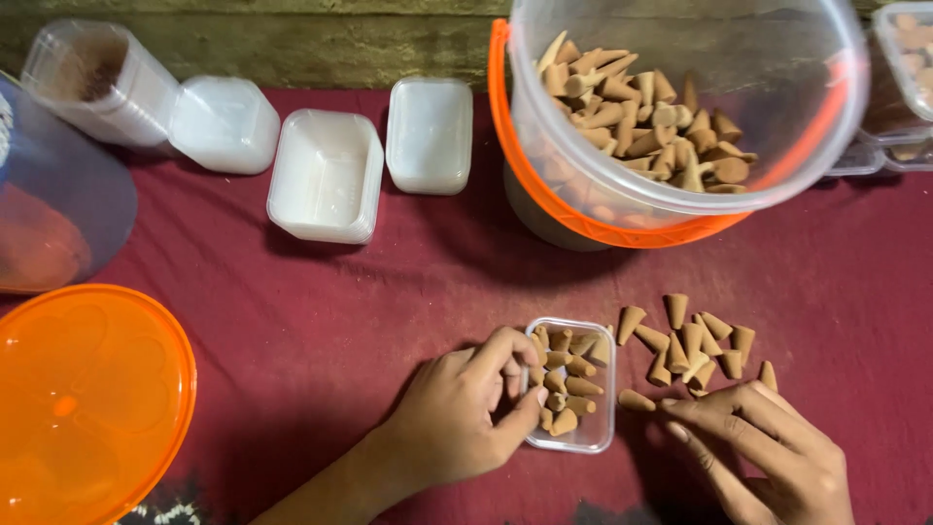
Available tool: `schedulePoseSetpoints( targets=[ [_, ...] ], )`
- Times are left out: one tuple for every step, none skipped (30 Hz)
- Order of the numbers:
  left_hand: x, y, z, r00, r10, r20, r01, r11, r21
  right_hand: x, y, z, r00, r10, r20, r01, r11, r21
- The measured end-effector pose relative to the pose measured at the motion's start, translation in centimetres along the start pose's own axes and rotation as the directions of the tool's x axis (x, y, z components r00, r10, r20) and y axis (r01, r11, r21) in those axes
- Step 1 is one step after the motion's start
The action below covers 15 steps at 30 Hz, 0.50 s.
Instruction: Sorting and packaging incense cones from a large bucket into smaller plastic containers.
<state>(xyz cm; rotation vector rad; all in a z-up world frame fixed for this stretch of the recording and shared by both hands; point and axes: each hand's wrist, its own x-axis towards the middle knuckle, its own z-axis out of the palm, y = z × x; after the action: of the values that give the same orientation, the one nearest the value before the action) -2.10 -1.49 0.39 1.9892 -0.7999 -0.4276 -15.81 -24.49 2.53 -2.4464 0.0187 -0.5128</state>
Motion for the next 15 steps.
schedulePoseSetpoints(
  targets=[
    [-0.1,-0.1,0.1,1.0,0.006,0.004,-0.006,1.0,0.012,-0.8,0.9,-0.1,1.0,0.001,-0.012,0.0,1.0,0.006],
    [-0.1,-0.2,0.2,1.0,0.018,-0.013,-0.017,0.998,0.062,-1.7,1.8,-0.3,1.0,-0.02,-0.022,0.02,1.0,-0.011],
    [0.0,-0.3,0.1,0.999,0.033,-0.026,-0.03,0.993,0.116,-2.5,2.7,-0.3,0.999,-0.038,-0.036,0.037,0.999,-0.025],
    [-0.1,-0.3,0.3,0.999,0.04,-0.019,-0.038,0.99,0.133,-3.2,3.3,-0.5,0.998,-0.035,-0.054,0.034,0.999,-0.017],
    [-0.1,-0.3,0.5,0.988,0.134,-0.078,-0.117,0.974,0.193,-3.8,3.8,-0.6,0.996,-0.043,-0.084,0.041,0.999,-0.034],
    [-0.1,-0.3,0.7,0.964,0.232,-0.129,-0.193,0.947,0.256,-4.5,4.4,-0.8,0.992,-0.051,-0.115,0.046,0.998,-0.05],
    [-0.2,-0.4,0.7,0.965,0.239,-0.11,-0.202,0.941,0.272,-4.9,5.0,-1.0,0.99,-0.04,-0.135,0.035,0.999,-0.039],
    [-0.2,-0.4,0.8,0.958,0.264,-0.109,-0.21,0.91,0.357,-5.4,5.7,-1.2,0.987,-0.086,-0.136,0.077,0.994,-0.074],
    [-0.2,-0.3,0.9,0.951,0.292,-0.101,-0.221,0.872,0.437,-6.1,6.3,-1.6,0.982,-0.127,-0.136,0.112,0.987,-0.112],
    [-0.7,0.0,0.8,0.951,0.298,-0.077,-0.234,0.863,0.447,-6.6,6.3,-1.7,0.981,-0.111,-0.157,0.096,0.99,-0.104],
    [-0.6,0.3,0.7,0.95,0.305,-0.061,-0.233,0.83,0.507,-6.7,6.5,-2.0,0.983,-0.108,-0.151,0.094,0.991,-0.095],
    [-0.6,0.7,0.6,0.949,0.31,-0.046,-0.232,0.792,0.564,-6.8,6.6,-2.3,0.984,-0.105,-0.145,0.093,0.992,-0.086],
    [-0.7,0.8,0.7,0.946,0.322,-0.032,-0.246,0.779,0.576,-6.7,6.7,-2.6,0.981,-0.101,-0.167,0.088,0.993,-0.081],
    [-0.8,1.0,0.8,0.973,0.231,0.015,-0.192,0.766,0.614,-6.6,6.8,-2.9,0.984,-0.108,-0.139,0.097,0.992,-0.083],
    [-0.8,1.1,0.7,0.989,0.138,0.052,-0.138,0.742,0.656,-6.4,7.0,-3.2,0.986,-0.12,-0.112,0.111,0.99,-0.085]
  ],
)
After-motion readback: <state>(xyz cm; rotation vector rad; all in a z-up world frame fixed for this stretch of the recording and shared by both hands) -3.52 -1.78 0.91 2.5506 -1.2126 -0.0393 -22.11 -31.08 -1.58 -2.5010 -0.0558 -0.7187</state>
